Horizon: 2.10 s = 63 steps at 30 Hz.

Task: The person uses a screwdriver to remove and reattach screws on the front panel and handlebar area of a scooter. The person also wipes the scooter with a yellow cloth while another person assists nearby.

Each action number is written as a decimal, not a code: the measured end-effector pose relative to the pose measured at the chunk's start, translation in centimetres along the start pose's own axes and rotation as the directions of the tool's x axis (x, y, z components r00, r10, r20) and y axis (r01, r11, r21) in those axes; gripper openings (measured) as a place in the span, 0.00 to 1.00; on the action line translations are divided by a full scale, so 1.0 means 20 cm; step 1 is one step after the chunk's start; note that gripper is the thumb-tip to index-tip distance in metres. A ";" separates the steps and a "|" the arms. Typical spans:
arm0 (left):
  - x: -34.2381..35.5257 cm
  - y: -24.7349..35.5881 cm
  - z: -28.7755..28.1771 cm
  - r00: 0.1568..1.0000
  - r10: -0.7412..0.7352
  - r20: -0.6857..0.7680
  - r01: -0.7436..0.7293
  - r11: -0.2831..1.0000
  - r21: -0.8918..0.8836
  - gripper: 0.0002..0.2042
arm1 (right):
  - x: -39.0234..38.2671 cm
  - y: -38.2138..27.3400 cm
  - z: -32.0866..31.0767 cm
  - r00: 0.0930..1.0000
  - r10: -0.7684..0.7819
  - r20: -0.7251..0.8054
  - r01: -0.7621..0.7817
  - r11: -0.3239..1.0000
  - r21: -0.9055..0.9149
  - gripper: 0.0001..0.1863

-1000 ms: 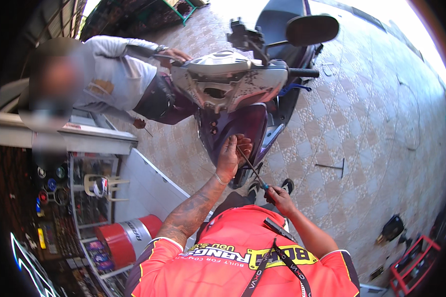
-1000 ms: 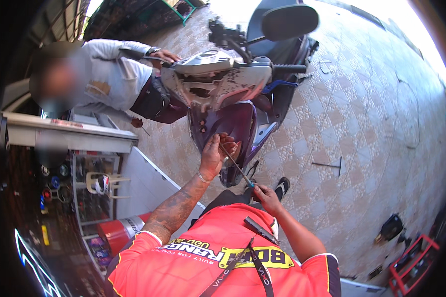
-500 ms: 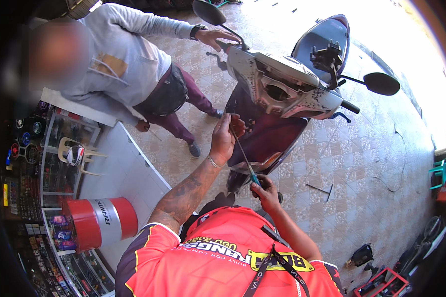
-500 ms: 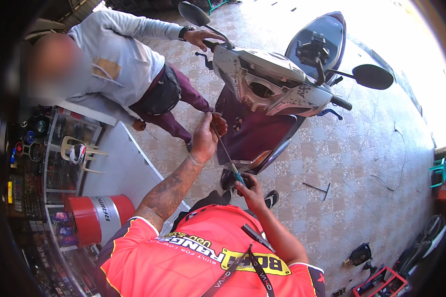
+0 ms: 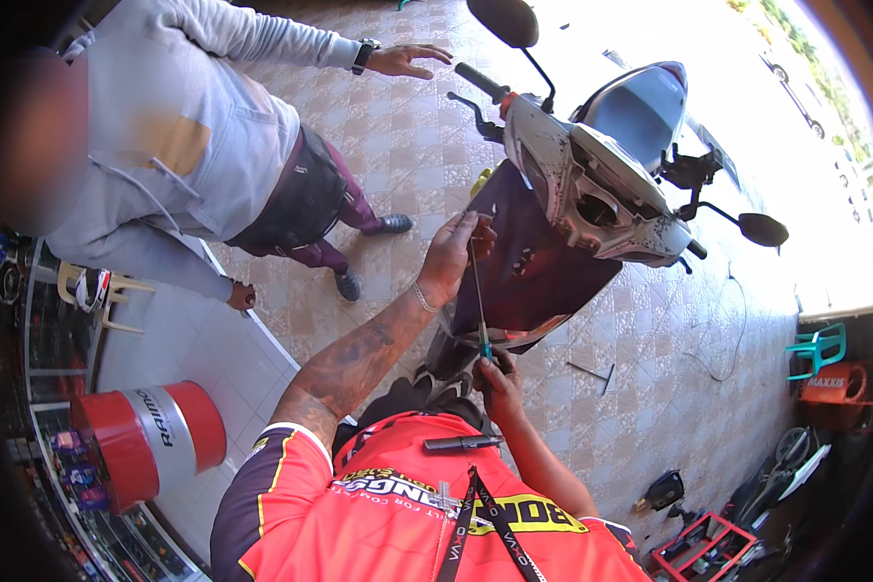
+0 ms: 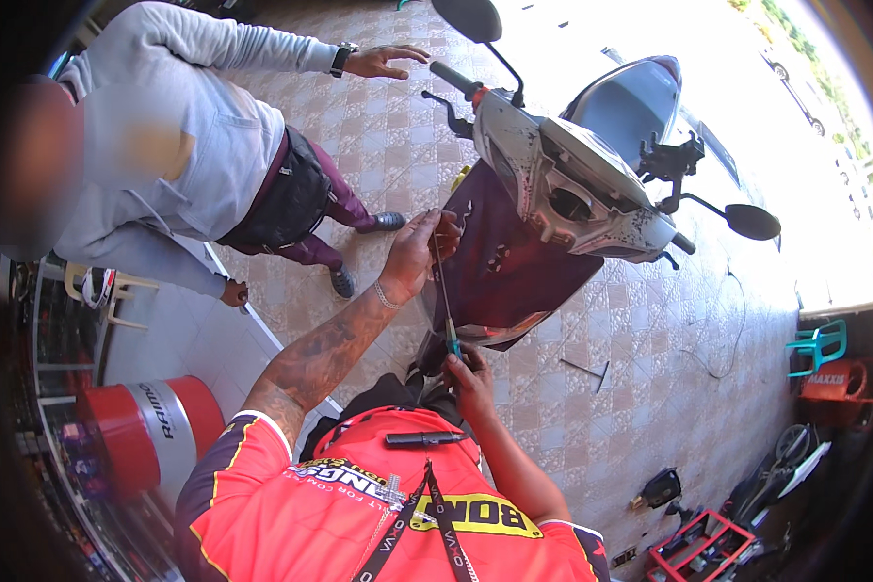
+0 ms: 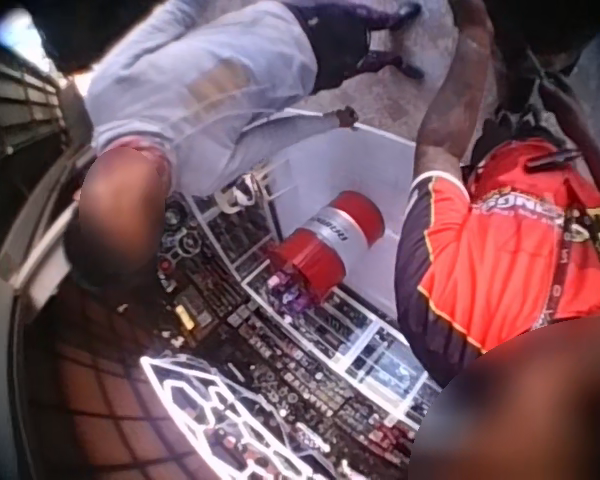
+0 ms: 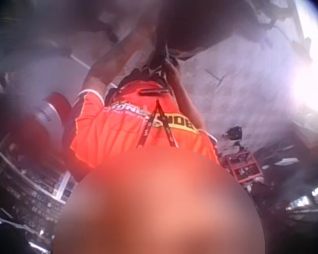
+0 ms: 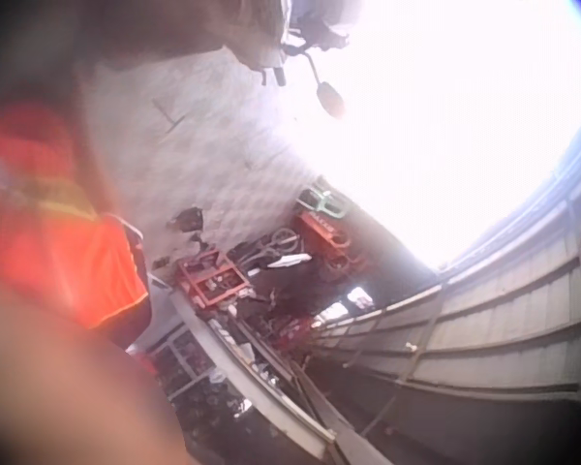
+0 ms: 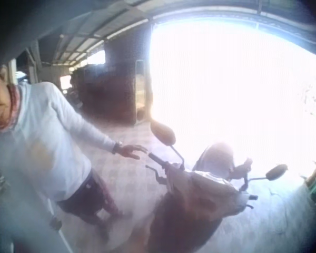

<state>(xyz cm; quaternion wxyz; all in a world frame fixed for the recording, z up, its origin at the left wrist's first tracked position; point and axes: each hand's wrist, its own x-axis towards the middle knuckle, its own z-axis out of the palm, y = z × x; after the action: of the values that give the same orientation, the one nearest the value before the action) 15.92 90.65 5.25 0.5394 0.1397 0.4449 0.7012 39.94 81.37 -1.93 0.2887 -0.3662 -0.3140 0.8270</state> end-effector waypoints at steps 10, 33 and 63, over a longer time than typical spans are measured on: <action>0.23 0.09 -0.09 0.999 0.021 -0.029 -0.023 0.996 -0.080 0.10 | 0.20 -0.07 0.15 0.999 -0.015 -0.042 0.017 0.999 0.043 0.18; 1.22 -0.09 -0.12 0.880 -0.233 0.413 0.336 0.921 -0.196 0.10 | 0.77 0.05 0.60 0.899 0.002 -0.439 0.120 0.960 0.252 0.29; 1.33 -0.20 -0.19 0.848 -0.126 0.514 0.318 0.898 -0.304 0.13 | 0.90 0.02 0.84 0.782 0.160 -0.602 -0.027 0.974 0.223 0.27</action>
<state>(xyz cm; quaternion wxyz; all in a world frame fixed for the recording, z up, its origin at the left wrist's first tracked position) 5.70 112.33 -7.53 0.7282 0.1499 0.1663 0.6477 16.40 88.60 -0.86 0.3694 -0.5998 -0.0981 0.7030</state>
